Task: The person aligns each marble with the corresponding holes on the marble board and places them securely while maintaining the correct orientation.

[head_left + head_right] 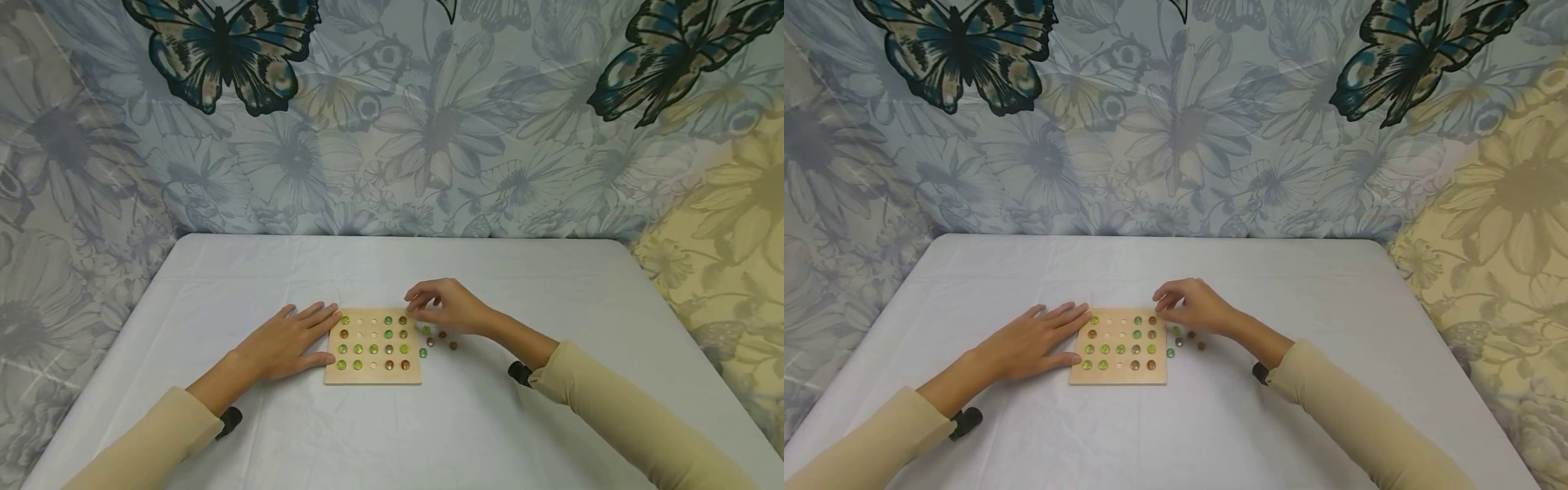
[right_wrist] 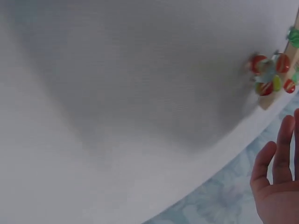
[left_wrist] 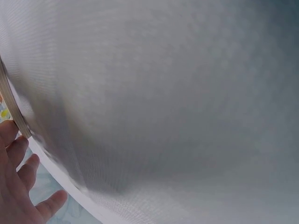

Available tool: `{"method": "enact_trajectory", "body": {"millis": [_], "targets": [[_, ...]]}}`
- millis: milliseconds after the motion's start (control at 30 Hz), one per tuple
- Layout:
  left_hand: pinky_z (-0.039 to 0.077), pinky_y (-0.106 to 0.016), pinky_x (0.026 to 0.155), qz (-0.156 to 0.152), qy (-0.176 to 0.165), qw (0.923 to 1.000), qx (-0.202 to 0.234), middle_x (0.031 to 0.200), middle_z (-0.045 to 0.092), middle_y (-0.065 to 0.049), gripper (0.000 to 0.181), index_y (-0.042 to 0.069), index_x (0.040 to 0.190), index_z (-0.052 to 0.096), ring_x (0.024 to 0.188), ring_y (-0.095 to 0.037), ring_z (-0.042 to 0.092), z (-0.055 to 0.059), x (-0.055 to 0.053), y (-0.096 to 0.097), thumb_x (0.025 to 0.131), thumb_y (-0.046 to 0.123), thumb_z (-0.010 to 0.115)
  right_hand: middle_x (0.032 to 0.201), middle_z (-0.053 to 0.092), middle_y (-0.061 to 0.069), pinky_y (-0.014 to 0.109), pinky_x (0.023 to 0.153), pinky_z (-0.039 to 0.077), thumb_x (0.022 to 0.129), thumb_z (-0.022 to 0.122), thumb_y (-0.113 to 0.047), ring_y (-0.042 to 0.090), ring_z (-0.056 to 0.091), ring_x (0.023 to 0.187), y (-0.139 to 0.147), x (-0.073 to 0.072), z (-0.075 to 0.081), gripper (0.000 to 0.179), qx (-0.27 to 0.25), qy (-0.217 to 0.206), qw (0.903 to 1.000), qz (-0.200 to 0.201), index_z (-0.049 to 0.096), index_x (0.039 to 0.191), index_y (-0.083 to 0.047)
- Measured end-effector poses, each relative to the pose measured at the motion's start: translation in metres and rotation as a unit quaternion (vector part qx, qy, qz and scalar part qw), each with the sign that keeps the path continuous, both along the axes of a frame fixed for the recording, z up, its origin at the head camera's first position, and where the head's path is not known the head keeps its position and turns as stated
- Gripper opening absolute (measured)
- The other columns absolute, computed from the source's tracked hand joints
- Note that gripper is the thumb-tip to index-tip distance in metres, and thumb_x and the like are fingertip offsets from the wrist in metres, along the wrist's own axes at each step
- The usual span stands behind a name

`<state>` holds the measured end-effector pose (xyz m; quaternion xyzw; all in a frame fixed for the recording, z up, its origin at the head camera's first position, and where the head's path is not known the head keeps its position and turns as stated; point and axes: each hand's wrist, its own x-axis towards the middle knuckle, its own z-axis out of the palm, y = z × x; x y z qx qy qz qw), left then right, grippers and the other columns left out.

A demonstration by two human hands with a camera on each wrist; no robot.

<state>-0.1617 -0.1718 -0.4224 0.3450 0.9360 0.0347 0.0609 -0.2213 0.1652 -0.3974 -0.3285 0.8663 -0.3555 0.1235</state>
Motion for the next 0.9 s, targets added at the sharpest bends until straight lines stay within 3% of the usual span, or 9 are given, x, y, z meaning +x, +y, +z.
{"method": "enact_trajectory", "body": {"millis": [233, 400, 633, 900], "targets": [[0.028, -0.061, 0.112, 0.006, -0.008, 0.9999, -0.005, 0.162, 0.028, -0.002, 0.077, 0.017, 0.158, 0.030, 0.148, -0.027, 0.027, 0.000, 0.000, 0.000, 0.098, 0.063, 0.045, 0.100, 0.076, -0.002, 0.045, 0.085, 0.051, 0.088, 0.076, -0.010, 0.014, 0.068, 0.096, 0.034, 0.010, -0.004, 0.028, -0.004, -0.018, 0.9998, -0.009, 0.069, 0.115, -0.003], [0.027, -0.061, 0.112, 0.007, -0.011, 0.9999, -0.003, 0.162, 0.028, -0.002, 0.077, 0.017, 0.158, 0.030, 0.149, -0.027, 0.027, -0.001, 0.000, 0.000, 0.098, 0.063, 0.045, 0.097, 0.076, -0.005, 0.041, 0.085, 0.052, 0.086, 0.078, -0.009, 0.013, 0.068, 0.097, 0.051, 0.017, -0.007, 0.028, 0.003, -0.015, 0.9998, -0.013, 0.070, 0.113, -0.004], [0.027, -0.061, 0.113, 0.007, -0.011, 0.9999, -0.005, 0.163, 0.028, -0.002, 0.077, 0.017, 0.158, 0.029, 0.149, -0.027, 0.027, -0.001, 0.000, 0.000, 0.098, 0.063, 0.045, 0.096, 0.076, -0.006, 0.037, 0.085, 0.050, 0.085, 0.079, -0.009, 0.010, 0.069, 0.095, 0.058, 0.027, -0.011, 0.028, 0.002, -0.045, 0.9990, 0.003, 0.071, 0.112, -0.007], [0.026, -0.061, 0.113, 0.007, -0.016, 0.9999, -0.003, 0.163, 0.027, -0.002, 0.078, 0.017, 0.159, 0.029, 0.149, -0.027, 0.026, -0.001, 0.000, 0.000, 0.098, 0.063, 0.045, 0.096, 0.076, -0.007, 0.037, 0.084, 0.048, 0.085, 0.079, -0.007, 0.010, 0.068, 0.096, 0.059, 0.033, -0.014, 0.025, 0.007, -0.046, 0.9989, 0.012, 0.073, 0.109, -0.011]]}}
